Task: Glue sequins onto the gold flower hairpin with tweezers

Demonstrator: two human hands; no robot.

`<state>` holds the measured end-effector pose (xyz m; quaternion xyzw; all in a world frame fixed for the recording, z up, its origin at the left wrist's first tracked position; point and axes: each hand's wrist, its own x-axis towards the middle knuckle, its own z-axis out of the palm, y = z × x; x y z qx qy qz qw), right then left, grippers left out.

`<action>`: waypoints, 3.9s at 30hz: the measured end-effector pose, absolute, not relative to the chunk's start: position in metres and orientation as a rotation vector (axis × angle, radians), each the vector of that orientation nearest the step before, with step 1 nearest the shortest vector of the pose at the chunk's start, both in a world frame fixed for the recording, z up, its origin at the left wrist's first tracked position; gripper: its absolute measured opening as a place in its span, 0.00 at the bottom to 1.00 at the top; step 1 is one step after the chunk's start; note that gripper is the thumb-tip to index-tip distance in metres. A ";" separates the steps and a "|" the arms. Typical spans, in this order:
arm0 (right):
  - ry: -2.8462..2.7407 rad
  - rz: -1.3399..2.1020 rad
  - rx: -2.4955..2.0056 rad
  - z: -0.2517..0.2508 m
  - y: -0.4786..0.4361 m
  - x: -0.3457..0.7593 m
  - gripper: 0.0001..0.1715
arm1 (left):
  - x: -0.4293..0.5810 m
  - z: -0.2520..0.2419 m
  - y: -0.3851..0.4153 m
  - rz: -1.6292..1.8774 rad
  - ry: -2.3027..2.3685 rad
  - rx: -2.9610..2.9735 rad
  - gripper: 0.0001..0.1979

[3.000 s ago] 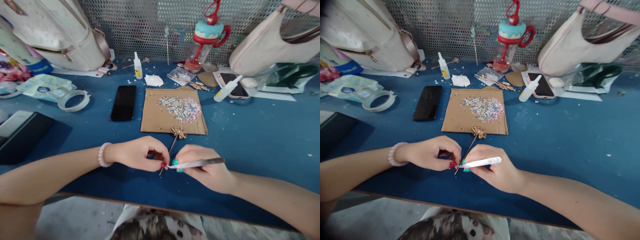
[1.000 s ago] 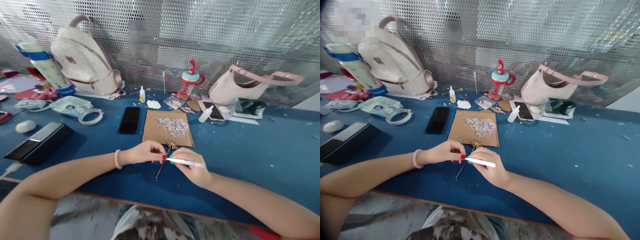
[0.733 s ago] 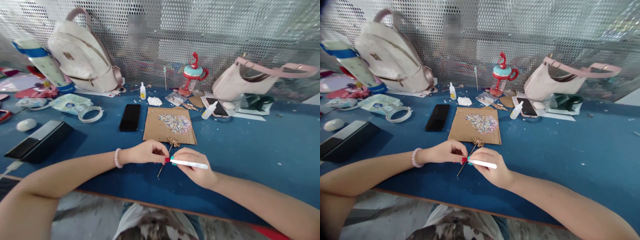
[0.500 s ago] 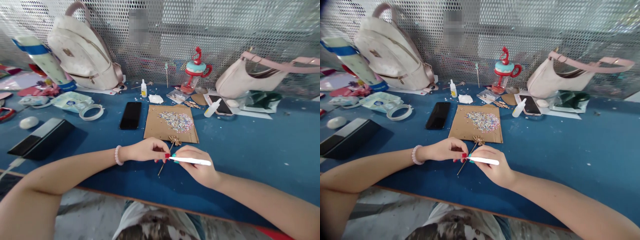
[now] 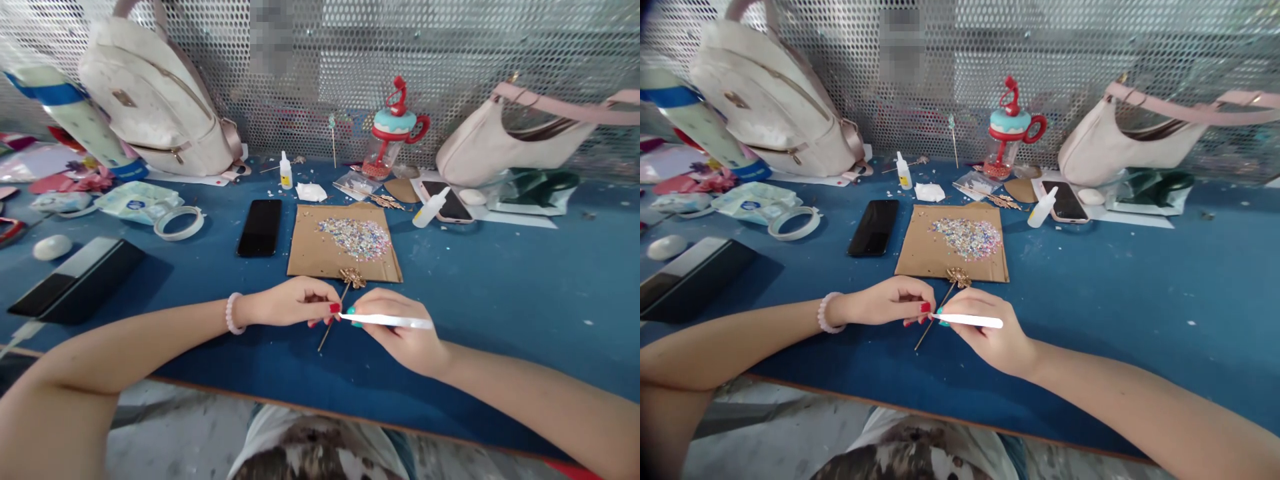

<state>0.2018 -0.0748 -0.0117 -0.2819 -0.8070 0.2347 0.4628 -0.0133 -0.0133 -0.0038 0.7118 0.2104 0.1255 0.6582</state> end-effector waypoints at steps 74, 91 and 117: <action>-2.237 0.154 -0.521 -0.012 -0.078 0.208 0.08 | -0.019 0.000 -0.007 0.181 0.342 1.736 0.06; -2.282 0.049 -0.475 -0.009 -0.077 0.206 0.07 | -0.017 0.001 -0.008 0.214 0.329 1.809 0.05; -2.276 0.144 -0.533 -0.016 -0.078 0.209 0.07 | -0.018 -0.003 -0.008 0.237 0.324 1.847 0.05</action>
